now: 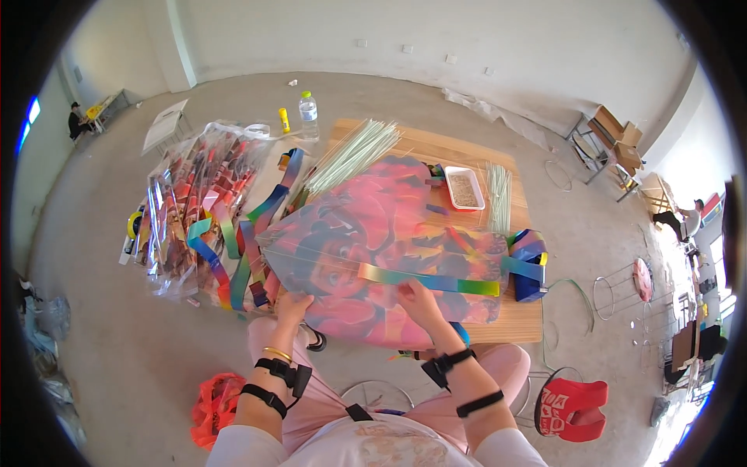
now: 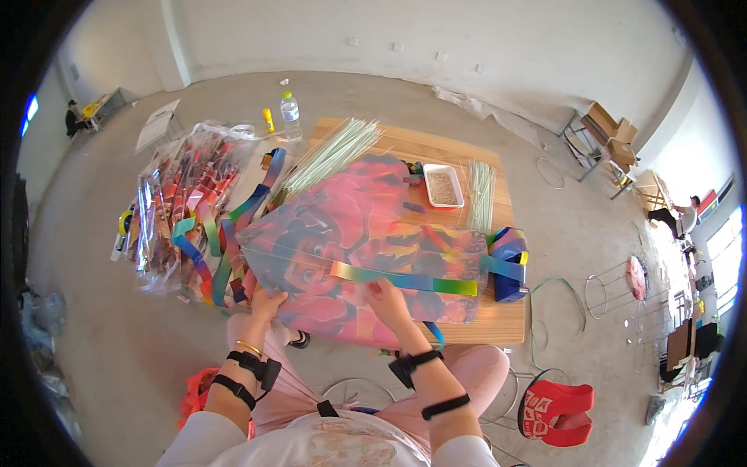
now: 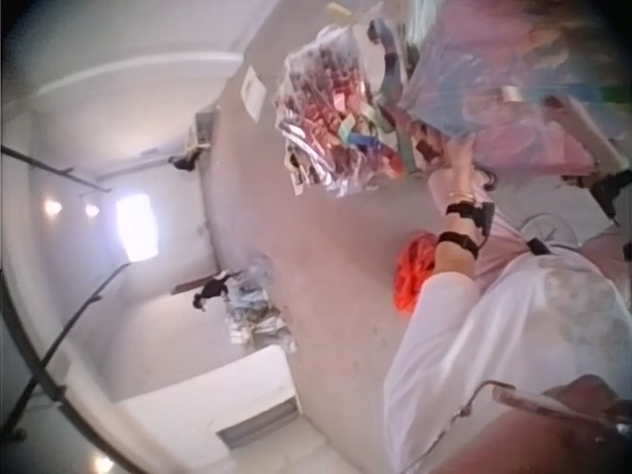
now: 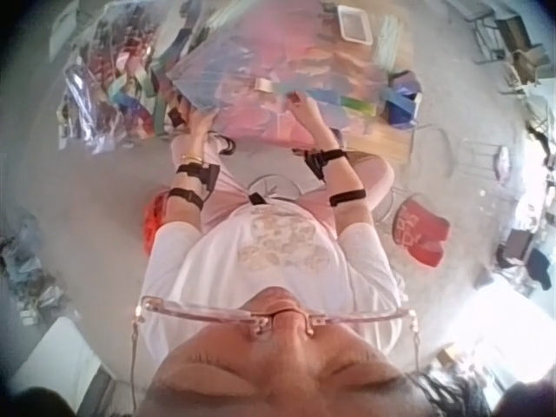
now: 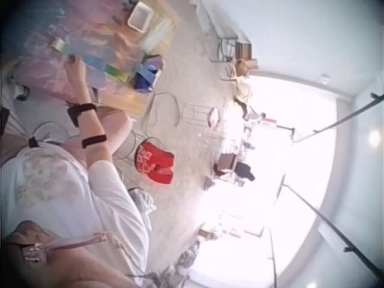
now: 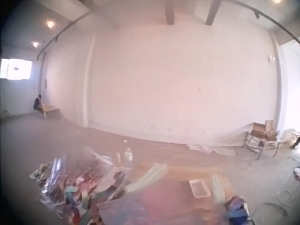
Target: Assembling a colorful kite by attaching ribbons and preparing the kite skin.
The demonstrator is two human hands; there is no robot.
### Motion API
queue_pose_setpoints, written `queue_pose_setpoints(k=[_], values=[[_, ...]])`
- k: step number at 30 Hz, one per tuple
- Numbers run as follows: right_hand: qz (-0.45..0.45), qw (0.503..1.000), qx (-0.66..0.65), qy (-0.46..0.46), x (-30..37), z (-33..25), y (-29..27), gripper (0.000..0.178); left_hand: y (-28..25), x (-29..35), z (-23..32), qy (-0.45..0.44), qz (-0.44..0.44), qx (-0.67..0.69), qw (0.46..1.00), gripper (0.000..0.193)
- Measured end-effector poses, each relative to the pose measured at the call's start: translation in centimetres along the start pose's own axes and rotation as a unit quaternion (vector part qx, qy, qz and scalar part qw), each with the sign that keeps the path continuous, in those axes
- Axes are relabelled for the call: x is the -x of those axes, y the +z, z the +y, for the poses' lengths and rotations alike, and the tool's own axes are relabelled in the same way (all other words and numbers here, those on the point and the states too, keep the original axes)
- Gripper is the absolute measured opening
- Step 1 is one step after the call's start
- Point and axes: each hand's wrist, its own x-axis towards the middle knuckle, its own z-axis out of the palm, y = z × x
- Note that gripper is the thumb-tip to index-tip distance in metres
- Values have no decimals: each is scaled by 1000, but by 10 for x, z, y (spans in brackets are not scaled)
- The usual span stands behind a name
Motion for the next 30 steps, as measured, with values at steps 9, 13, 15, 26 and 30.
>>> queue_pose_setpoints(k=[9,13,15,26,30], values=[[-6,959,253,-127,-73,-27,55,42,12,-11,-12,80,-8,-144,986,27],[-76,987,131,-59,-62,-35,23,36,-7,-21,-32,93,15,-136,986,28],[-65,995,54,-44,-48,-21,-22,32,-5,-21,-35,109,16,-119,987,31],[-39,988,136,-57,-14,15,-47,32,-6,-31,-44,118,82,-89,986,35],[-35,967,229,-103,-43,3,13,41,19,-26,-32,189,96,-89,973,41]])
